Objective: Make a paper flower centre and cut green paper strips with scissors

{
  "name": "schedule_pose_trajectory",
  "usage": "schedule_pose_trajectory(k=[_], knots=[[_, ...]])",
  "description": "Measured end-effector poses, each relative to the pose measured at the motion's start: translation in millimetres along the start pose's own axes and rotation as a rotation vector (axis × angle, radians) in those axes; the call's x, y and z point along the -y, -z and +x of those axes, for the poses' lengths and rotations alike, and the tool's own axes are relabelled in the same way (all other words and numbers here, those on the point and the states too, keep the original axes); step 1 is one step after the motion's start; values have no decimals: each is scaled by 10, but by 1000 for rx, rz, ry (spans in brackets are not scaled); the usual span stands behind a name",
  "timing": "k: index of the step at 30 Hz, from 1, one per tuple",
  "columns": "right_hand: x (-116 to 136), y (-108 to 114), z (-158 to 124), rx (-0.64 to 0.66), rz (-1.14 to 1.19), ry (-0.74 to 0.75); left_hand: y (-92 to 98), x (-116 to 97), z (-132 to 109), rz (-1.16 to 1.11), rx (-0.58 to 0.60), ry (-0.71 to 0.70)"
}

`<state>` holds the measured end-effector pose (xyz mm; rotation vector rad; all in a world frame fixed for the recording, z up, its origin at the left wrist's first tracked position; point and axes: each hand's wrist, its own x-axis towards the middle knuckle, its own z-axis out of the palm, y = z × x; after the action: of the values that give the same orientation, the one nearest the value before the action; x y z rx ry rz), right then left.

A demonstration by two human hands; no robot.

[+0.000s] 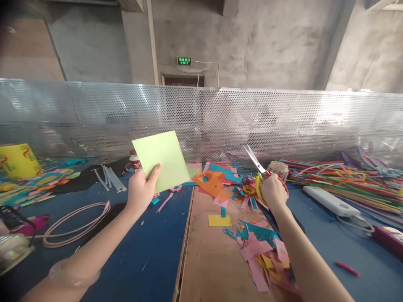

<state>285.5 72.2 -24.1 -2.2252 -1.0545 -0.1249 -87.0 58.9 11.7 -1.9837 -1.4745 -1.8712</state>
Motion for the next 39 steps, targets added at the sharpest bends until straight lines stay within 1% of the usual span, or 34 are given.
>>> schedule_pose_trajectory(k=[4, 8, 13, 20, 27, 32, 36, 39], knots=[[-219, -152, 147, 71, -12, -30, -10, 20, 6, -6, -2, -26], [-312, -278, 219, 111, -23, 16, -12, 35, 12, 7, 10, -29], [-357, -358, 271, 123, -43, 46, -5, 13, 8, 9, 20, -46], [-333, -404, 275, 160, -45, 52, 0, -10, 6, 3, 33, -62], [-304, -430, 216, 140, -30, -6, 6, -28, -4, 3, 51, -33], [-300, -449, 143, 133, 0, -10, 12, -34, -1, 6, 52, -33], [-309, -414, 156, 93, 68, -13, 16, -41, -3, 13, 46, -31], [-308, -376, 162, 34, 144, -21, 17, -44, -7, 6, 53, -22]])
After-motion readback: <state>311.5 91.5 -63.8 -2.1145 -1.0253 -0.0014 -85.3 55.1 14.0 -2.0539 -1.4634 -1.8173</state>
